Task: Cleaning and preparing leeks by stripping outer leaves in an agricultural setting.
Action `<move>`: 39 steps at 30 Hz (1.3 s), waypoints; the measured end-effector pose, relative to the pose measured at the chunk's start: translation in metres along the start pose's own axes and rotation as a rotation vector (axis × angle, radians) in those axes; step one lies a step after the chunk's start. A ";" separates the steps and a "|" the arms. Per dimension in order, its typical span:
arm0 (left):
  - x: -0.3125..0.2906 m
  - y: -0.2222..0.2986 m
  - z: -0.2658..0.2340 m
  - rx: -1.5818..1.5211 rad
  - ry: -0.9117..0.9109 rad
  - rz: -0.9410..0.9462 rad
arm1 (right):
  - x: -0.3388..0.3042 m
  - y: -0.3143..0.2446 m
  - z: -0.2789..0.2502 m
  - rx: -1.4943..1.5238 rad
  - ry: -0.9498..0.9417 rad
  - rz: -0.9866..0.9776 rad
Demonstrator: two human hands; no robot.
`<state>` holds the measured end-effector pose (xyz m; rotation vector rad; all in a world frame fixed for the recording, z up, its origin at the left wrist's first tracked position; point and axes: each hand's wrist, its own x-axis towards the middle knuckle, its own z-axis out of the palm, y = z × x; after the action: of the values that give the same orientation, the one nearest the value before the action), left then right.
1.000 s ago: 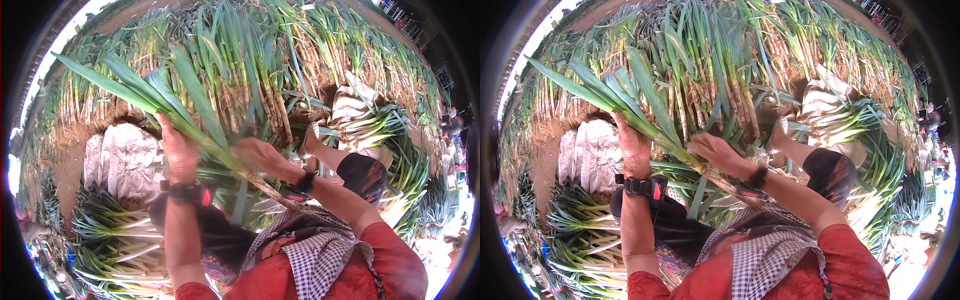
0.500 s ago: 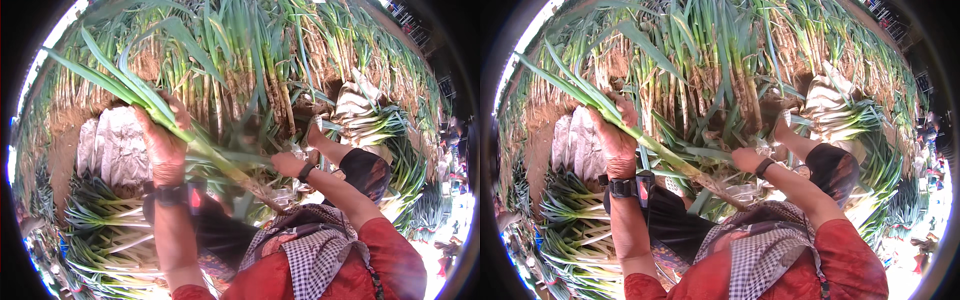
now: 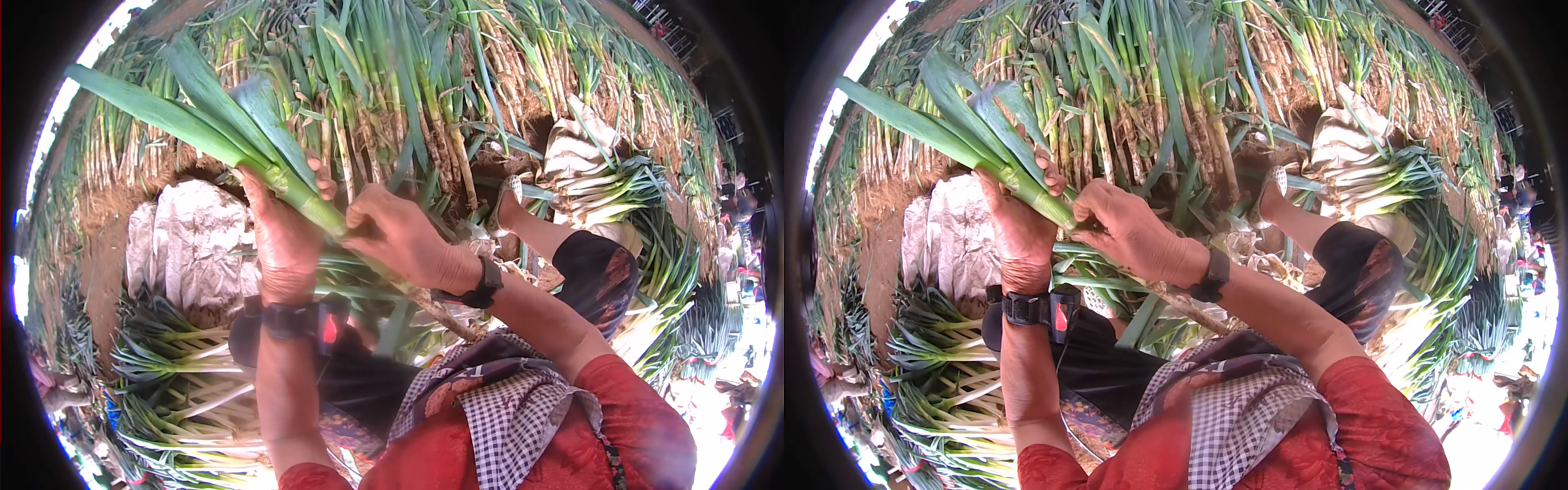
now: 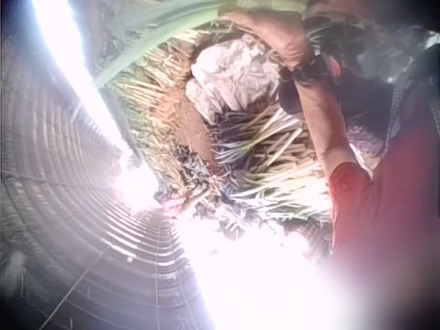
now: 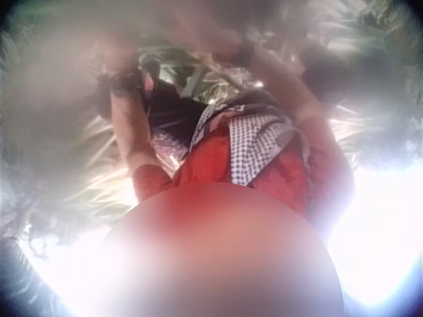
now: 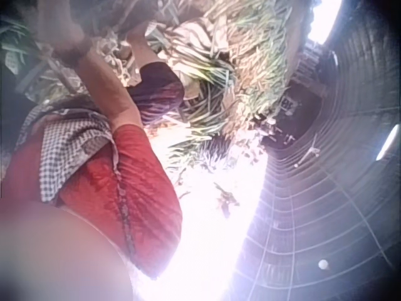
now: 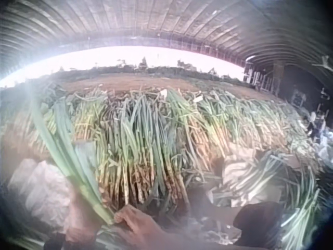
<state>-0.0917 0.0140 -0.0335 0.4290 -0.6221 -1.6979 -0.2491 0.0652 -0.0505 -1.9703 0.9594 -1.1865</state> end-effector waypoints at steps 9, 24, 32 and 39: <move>0.001 0.006 -0.005 0.024 0.017 0.020 | 0.001 -0.013 0.005 -0.069 0.057 -0.081; -0.005 0.009 -0.013 -0.002 0.124 0.056 | -0.011 -0.015 0.001 -0.255 0.005 -0.046; -0.006 0.003 -0.016 -0.008 0.177 0.101 | 0.003 -0.006 0.026 -0.472 -0.071 -0.093; -0.004 0.032 -0.033 -0.061 0.134 0.173 | -0.102 0.034 0.027 -0.308 -0.634 -0.163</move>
<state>-0.0459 0.0081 -0.0400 0.4299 -0.4938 -1.5066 -0.2667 0.1364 -0.1338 -2.4826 0.6776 -0.4325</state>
